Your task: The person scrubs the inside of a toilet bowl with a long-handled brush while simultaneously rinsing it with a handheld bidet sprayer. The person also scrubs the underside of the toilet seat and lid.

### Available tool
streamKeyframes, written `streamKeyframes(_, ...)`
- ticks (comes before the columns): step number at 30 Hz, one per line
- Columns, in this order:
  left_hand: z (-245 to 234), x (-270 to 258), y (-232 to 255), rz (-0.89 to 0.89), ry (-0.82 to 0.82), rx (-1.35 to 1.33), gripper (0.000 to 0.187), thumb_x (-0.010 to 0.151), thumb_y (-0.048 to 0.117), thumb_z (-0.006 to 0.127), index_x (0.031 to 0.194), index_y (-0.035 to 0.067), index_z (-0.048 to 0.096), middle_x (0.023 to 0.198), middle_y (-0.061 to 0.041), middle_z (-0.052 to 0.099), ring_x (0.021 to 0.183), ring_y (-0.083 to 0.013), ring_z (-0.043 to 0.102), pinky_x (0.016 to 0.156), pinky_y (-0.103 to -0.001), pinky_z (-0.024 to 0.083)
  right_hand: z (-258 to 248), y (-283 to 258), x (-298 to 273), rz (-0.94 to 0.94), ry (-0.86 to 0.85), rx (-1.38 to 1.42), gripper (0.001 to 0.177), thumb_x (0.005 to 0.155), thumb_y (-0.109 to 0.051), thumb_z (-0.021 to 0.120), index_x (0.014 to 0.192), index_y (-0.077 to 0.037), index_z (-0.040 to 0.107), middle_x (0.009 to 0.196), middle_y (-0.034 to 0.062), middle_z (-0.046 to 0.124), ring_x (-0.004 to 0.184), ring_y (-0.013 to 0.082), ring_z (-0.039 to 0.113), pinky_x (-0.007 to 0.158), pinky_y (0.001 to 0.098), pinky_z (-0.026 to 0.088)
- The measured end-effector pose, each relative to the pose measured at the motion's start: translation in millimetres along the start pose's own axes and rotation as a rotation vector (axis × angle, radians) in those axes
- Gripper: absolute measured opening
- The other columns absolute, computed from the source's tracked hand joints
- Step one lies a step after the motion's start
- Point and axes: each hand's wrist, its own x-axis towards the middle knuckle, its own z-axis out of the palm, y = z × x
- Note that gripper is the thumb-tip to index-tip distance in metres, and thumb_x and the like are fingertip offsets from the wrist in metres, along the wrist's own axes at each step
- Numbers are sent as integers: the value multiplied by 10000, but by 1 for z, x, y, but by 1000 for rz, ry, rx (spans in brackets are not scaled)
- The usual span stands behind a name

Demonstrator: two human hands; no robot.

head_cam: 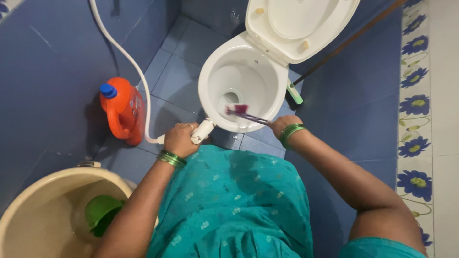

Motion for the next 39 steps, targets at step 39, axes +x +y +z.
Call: streamKeyframes(39,3,3,2,22,-95,97,322,805,413,802,826,104,717,769,-178,714,769,-410,676,701,-523,510,136,-98,110,201,102,2015,789,814,100,711,1532,-137,487,662,82,599,478,172,538,431,336,426)
